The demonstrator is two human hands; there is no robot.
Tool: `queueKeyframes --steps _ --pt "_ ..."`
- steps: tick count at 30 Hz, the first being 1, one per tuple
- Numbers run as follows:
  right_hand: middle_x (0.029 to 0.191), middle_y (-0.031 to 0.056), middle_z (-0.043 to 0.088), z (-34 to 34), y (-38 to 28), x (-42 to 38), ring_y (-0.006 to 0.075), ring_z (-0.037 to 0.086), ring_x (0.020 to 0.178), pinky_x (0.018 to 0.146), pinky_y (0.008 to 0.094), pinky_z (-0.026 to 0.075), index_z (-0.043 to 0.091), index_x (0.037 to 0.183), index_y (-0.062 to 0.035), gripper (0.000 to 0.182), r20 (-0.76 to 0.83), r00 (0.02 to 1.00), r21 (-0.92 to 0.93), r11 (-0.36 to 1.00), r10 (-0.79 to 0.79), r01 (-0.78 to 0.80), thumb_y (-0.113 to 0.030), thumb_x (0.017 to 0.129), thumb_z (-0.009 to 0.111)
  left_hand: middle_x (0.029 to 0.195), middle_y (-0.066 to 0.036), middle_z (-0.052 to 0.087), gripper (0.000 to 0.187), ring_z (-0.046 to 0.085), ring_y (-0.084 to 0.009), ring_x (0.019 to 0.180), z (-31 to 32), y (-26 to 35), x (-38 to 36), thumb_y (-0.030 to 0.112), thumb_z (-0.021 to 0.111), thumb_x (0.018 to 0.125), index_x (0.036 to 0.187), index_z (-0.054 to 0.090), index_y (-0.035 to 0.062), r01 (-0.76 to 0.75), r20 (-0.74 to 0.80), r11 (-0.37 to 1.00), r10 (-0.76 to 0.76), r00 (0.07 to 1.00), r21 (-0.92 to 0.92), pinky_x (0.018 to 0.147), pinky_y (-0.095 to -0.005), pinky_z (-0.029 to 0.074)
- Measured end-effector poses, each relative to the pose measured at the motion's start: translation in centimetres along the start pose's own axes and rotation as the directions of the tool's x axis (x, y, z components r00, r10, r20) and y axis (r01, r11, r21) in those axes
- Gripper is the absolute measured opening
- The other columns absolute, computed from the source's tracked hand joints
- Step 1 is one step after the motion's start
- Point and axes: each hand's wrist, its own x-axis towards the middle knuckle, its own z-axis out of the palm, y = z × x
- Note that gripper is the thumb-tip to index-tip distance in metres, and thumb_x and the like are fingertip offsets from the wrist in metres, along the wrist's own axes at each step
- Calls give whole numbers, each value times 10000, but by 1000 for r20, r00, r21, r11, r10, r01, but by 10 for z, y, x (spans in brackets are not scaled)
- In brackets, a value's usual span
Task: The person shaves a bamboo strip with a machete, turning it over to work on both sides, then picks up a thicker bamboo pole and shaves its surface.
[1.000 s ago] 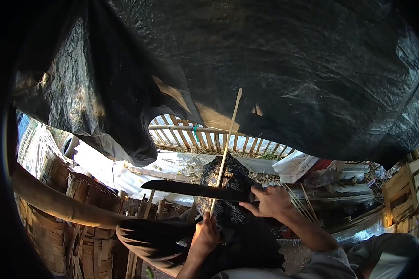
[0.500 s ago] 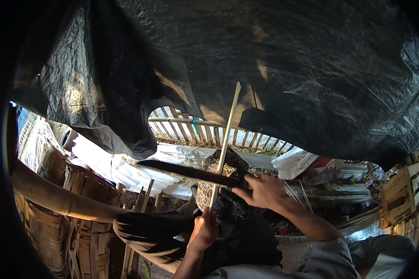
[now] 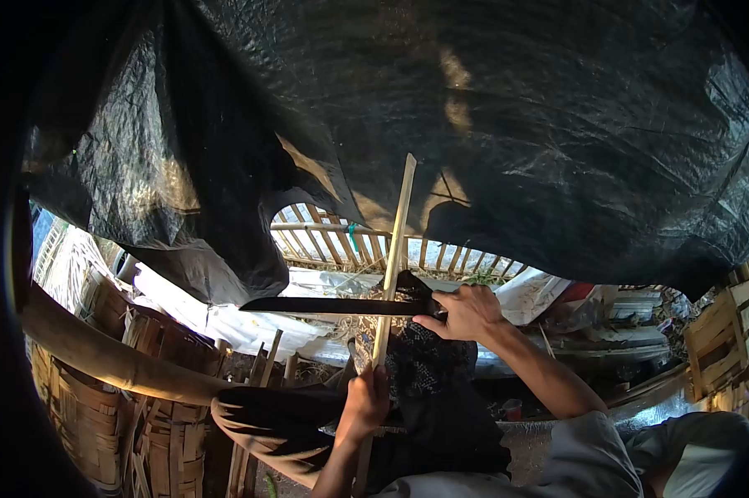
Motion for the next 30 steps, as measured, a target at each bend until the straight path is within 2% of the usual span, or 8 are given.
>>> queueKeyframes --steps 6,9,13,18,21,24,27,30 --pt "453 88 543 -9 -22 -23 220 581 414 393 366 461 676 771 -101 597 6 997 -66 995 -74 74 -669 785 494 690 -254 566 110 555 -461 691 -7 -6 2 74 477 907 909 511 -31 144 123 956 -115 986 -255 577 -457 429" --pt "412 77 503 -19 -15 -16 189 569 403 389 343 452 683 773 -119 587 44 989 -141 979 -144 149 -671 792 484 659 -245 555 89 558 -447 649 -6 -5 1 64 478 905 882 502 -19 -28 41 988 35 999 -151 528 -436 420" --pt "481 118 554 -23 33 28 279 597 465 470 394 476 639 686 -51 596 49 967 32 967 250 -252 -618 817 509 637 -239 544 74 554 -439 608 -2 -20 -8 52 478 901 861 491 -9 -86 21 973 92 996 -213 490 -433 408" --pt "549 141 594 -28 28 17 288 621 528 512 414 493 617 672 -36 549 319 908 73 948 271 -309 -544 851 515 625 -236 541 61 553 -439 600 -17 -8 2 55 471 900 901 484 -4 213 292 881 -90 952 -422 475 -435 409" --pt "439 64 503 -15 8 -13 187 546 398 371 355 434 653 778 -66 669 36 999 59 998 -23 21 -691 822 419 602 -212 544 86 568 -411 571 -9 -9 -2 59 460 898 941 475 -15 193 211 965 -153 965 -180 475 -432 416" --pt "484 100 554 -31 -2 -17 234 603 461 405 381 467 671 855 -93 672 175 977 -133 980 -123 148 -713 802 417 568 -188 539 161 576 -363 518 -4 -14 -12 35 453 865 989 465 -68 -99 128 993 107 986 -66 478 -439 425" --pt "527 130 589 -39 12 8 274 633 515 448 396 492 674 830 -87 668 327 945 -140 989 11 37 -703 806 418 582 -218 531 179 563 -391 523 0 -31 -20 8 463 842 1001 453 -72 -286 97 948 274 957 143 455 -443 418" --pt "557 139 605 -27 54 42 268 645 548 502 379 516 654 770 -49 657 67 965 -48 967 254 -252 -661 835 423 589 -233 519 217 553 -402 523 -10 -25 -22 -2 464 835 1033 429 -83 -503 123 710 516 848 493 430 -438 410"
